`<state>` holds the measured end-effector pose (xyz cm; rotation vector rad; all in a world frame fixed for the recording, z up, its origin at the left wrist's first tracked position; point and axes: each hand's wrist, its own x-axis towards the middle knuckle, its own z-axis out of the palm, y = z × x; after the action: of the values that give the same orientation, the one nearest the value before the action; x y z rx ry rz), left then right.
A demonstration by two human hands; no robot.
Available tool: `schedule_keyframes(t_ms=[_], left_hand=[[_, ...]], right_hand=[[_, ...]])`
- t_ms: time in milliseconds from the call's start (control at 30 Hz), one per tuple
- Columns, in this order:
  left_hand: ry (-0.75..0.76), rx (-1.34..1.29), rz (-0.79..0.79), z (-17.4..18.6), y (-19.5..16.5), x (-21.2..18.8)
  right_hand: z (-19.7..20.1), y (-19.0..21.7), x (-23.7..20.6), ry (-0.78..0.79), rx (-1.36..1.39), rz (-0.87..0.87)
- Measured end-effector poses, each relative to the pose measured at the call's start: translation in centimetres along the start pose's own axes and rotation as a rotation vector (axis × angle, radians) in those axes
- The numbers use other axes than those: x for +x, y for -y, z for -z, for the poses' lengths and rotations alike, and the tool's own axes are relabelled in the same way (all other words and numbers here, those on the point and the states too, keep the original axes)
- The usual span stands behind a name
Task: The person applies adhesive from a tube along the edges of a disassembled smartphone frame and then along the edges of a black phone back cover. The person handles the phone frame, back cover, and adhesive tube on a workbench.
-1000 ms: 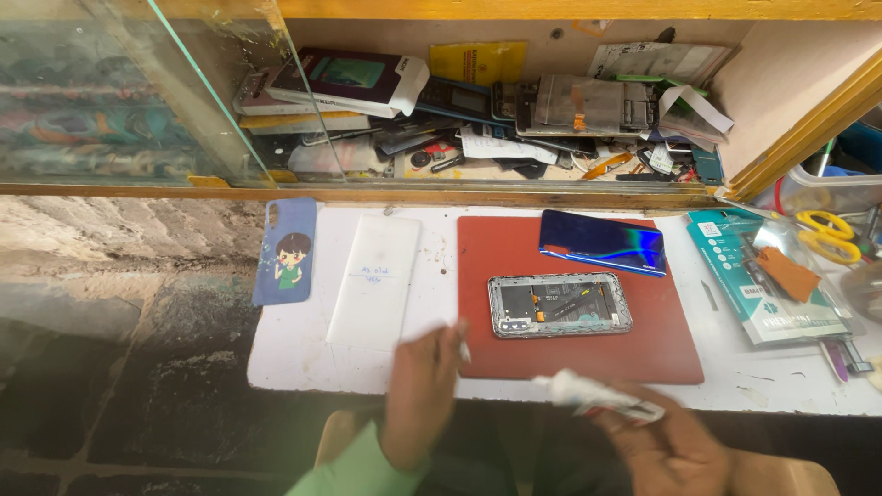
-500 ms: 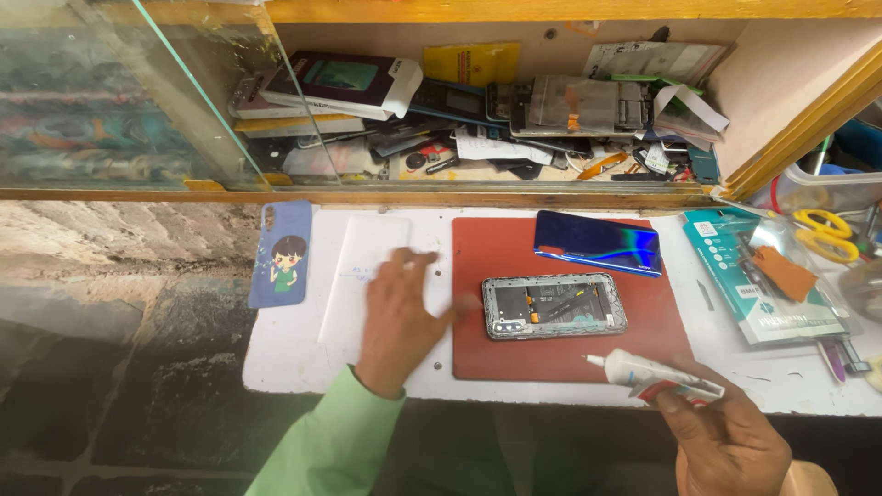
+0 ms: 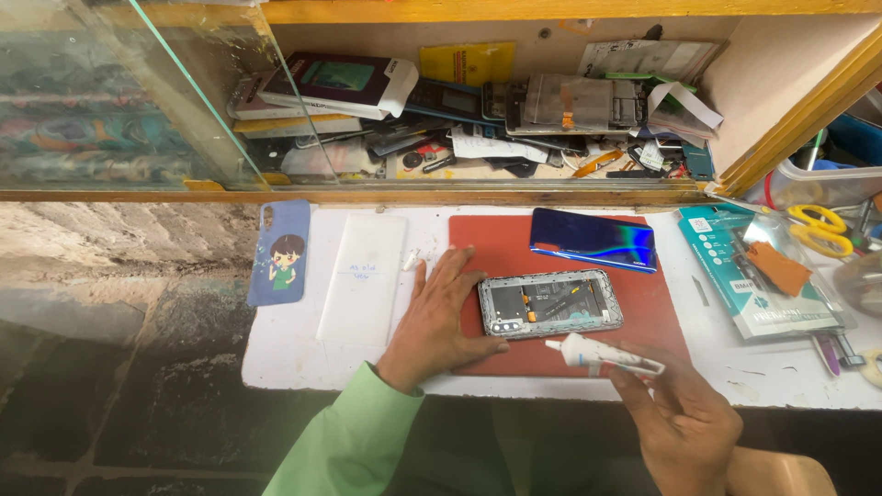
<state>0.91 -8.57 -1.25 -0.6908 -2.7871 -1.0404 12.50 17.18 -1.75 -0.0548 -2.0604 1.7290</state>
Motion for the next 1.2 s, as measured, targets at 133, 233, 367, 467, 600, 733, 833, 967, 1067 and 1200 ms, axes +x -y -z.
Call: schedule_keyframes(t_ms=[133,233,367,467,600,733,833,967,1067,1200], left_hand=[[-0.135,-0.017,-0.181,0.1,-0.2,-0.8],[-0.164,-0.034,-0.268,0.3,-0.4,-1.2],[-0.196,-0.043,-0.335,0.5,-0.6,-1.5],[-0.212,-0.047,-0.362,0.7,-0.7,-1.5],[-0.227,-0.062,-0.380,0.7,-0.7,-1.6],[-0.220,-0.066,-0.381,0.8,-0.6,-1.6],[-0.225,-0.060,-0.387,0.8,-0.7,-1.6],[-0.225,-0.071,-0.383,0.8,-0.8,-1.6],[-0.219,-0.076,-0.381,0.8,-0.8,-1.6],[-0.223,-0.068,-0.389,0.8,-0.7,-1.6]], right_hand=[[-1.4,1.3,0.5,0.067,-0.041,0.184],[-2.4,2.1,0.6,0.080,-0.147,0.237],[-3.5,2.4,0.6,0.091,-0.208,0.297],[-3.9,2.3,0.6,0.105,-0.221,0.324],[-4.0,2.2,0.7,0.137,-0.162,0.331],[-4.1,2.1,0.7,0.133,-0.168,0.340],[-4.1,2.0,0.6,0.133,-0.171,0.345],[-4.1,2.0,0.6,0.137,-0.189,0.321],[-4.0,2.0,0.7,0.139,-0.184,0.320],[-4.1,2.0,0.6,0.103,-0.229,0.313]])
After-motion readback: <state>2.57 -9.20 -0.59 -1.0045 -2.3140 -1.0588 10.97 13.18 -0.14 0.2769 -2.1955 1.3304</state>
